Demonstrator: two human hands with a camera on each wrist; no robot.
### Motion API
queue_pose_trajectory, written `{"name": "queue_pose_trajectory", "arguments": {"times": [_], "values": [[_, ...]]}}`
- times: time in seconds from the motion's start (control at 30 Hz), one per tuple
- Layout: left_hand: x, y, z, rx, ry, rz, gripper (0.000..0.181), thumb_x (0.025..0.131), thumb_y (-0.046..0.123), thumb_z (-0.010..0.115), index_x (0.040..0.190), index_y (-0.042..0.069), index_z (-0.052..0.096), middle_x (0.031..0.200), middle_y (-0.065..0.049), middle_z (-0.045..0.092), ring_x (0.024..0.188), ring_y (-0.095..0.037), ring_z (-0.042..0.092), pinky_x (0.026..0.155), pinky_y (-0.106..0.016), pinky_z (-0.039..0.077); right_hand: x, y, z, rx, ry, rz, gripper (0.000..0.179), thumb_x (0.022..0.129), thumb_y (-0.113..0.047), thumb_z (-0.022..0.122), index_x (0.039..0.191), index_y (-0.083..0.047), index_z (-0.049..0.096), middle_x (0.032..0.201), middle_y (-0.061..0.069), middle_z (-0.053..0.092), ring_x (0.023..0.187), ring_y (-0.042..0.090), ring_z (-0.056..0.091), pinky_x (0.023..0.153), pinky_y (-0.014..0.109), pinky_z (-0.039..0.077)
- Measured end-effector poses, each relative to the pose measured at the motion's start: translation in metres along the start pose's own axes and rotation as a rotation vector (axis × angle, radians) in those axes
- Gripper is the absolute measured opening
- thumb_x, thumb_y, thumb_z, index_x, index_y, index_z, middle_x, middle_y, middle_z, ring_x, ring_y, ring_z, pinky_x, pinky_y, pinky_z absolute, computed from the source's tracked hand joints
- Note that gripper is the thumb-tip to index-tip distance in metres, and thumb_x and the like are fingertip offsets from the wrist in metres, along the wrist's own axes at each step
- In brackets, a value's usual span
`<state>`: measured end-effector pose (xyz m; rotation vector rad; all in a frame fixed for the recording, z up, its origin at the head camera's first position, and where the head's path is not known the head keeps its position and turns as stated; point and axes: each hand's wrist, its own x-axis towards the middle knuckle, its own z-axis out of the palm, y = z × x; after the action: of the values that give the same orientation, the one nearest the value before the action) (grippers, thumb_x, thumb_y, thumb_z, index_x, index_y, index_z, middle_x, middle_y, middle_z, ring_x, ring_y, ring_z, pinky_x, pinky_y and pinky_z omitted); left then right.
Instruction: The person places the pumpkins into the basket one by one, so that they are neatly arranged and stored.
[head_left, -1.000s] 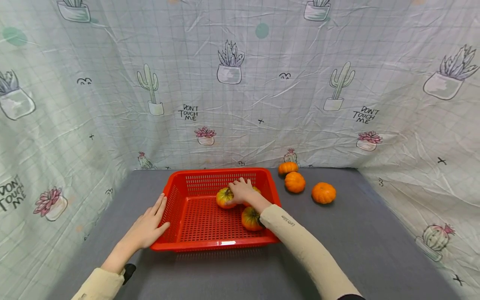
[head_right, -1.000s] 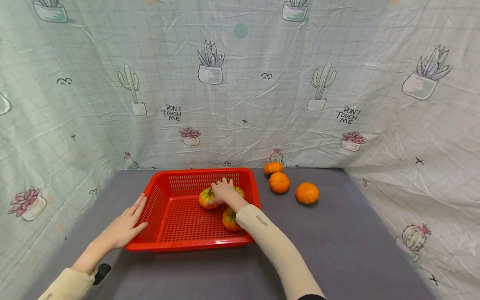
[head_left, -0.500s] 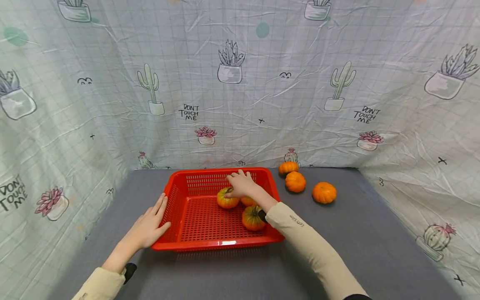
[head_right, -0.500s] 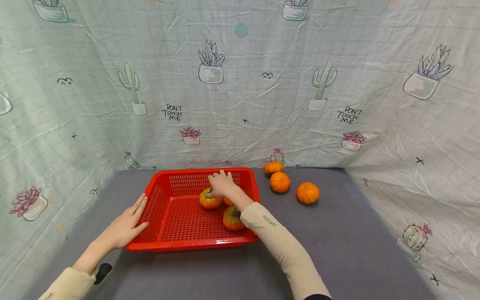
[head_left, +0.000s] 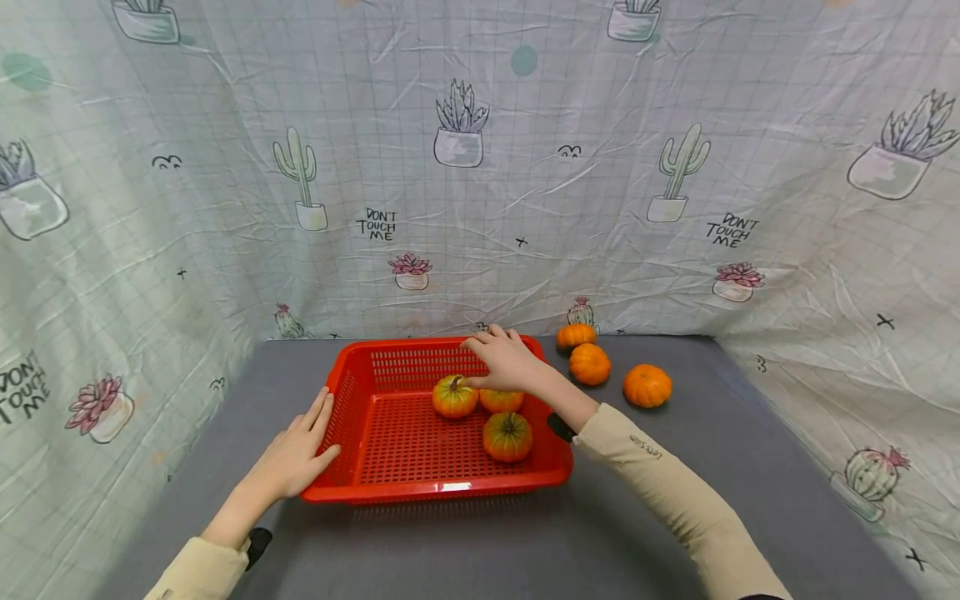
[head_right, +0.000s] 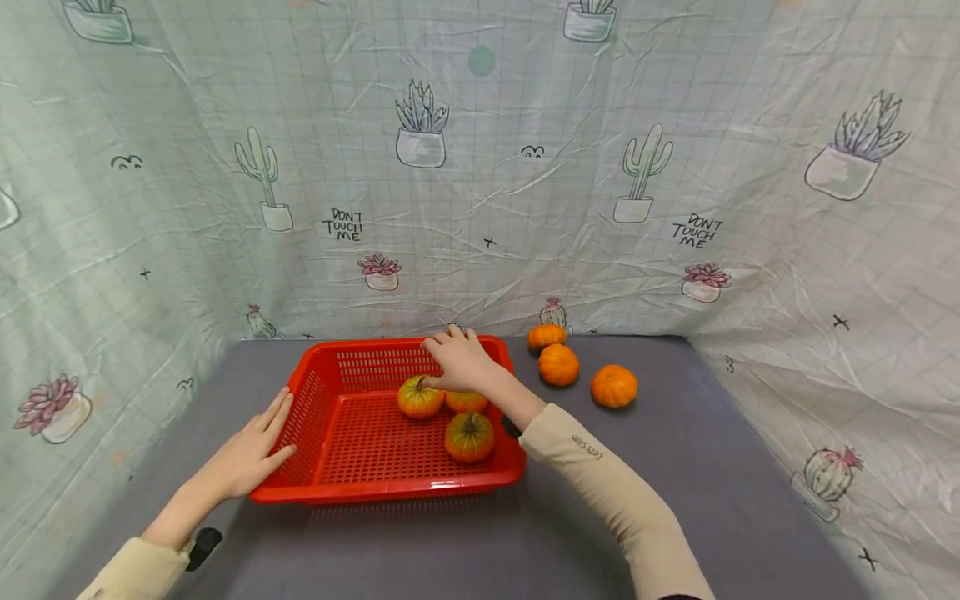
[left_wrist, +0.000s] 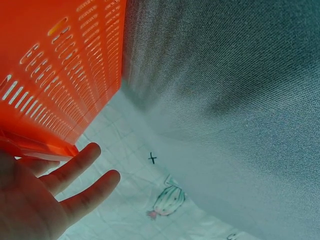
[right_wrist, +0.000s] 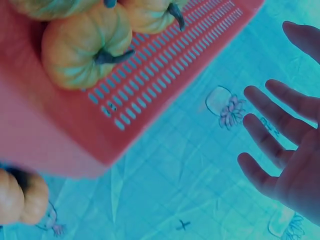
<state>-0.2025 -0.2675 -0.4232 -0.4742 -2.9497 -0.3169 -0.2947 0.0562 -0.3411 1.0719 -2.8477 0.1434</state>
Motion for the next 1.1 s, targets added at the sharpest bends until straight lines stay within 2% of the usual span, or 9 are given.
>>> {"name": "queue_pose_trajectory", "arguments": {"times": [0.2,0.4,0.67,0.8,1.1], "values": [[-0.001,-0.001,0.001,-0.005,-0.016,0.007,0.070,0.087,0.027,0.051,0.140,-0.005,0.018,0.147,-0.022,0.016,0.118,-0.049,0.038,0.086,-0.057,0.037,-0.024,0.011,-0.008,-0.005,0.069,-0.019,0.045,0.080,-0.037,0.062,0.120,-0.017,0.053,0.116,0.002,0.057,0.095,0.020,0.043,0.081,0.040,0.034],[-0.001,-0.002,0.002,-0.011,-0.014,-0.001,0.070,0.087,0.027,0.051,0.140,-0.005,0.018,0.147,-0.021,0.015,0.118,-0.051,0.037,0.086,-0.059,0.036,-0.051,0.024,-0.009,-0.012,0.152,-0.042,0.038,0.080,-0.032,0.064,0.114,-0.016,0.058,0.108,0.002,0.061,0.091,0.019,0.044,0.076,0.037,0.035],[-0.001,-0.003,0.000,-0.013,-0.018,-0.004,0.070,0.087,0.027,0.050,0.141,-0.004,0.016,0.148,-0.020,0.014,0.118,-0.052,0.036,0.086,-0.060,0.036,-0.083,0.049,0.017,0.049,0.247,-0.025,0.028,0.079,-0.024,0.065,0.105,-0.012,0.063,0.100,0.002,0.064,0.085,0.016,0.044,0.071,0.033,0.036],[-0.002,-0.003,-0.001,-0.014,-0.016,-0.002,0.070,0.087,0.027,0.051,0.141,-0.004,0.017,0.148,-0.020,0.014,0.118,-0.051,0.036,0.085,-0.059,0.036,-0.096,0.062,0.033,0.045,0.310,-0.008,0.026,0.079,-0.024,0.066,0.102,-0.011,0.064,0.097,0.002,0.064,0.083,0.016,0.046,0.070,0.033,0.039],[-0.001,-0.002,-0.001,-0.018,-0.004,0.016,0.070,0.087,0.027,0.051,0.140,-0.004,0.018,0.147,-0.021,0.016,0.116,-0.050,0.038,0.083,-0.058,0.038,-0.116,0.096,0.063,0.053,0.455,0.038,0.025,0.079,-0.021,0.066,0.102,-0.011,0.064,0.099,0.004,0.063,0.091,0.020,0.052,0.073,0.038,0.039]]}}
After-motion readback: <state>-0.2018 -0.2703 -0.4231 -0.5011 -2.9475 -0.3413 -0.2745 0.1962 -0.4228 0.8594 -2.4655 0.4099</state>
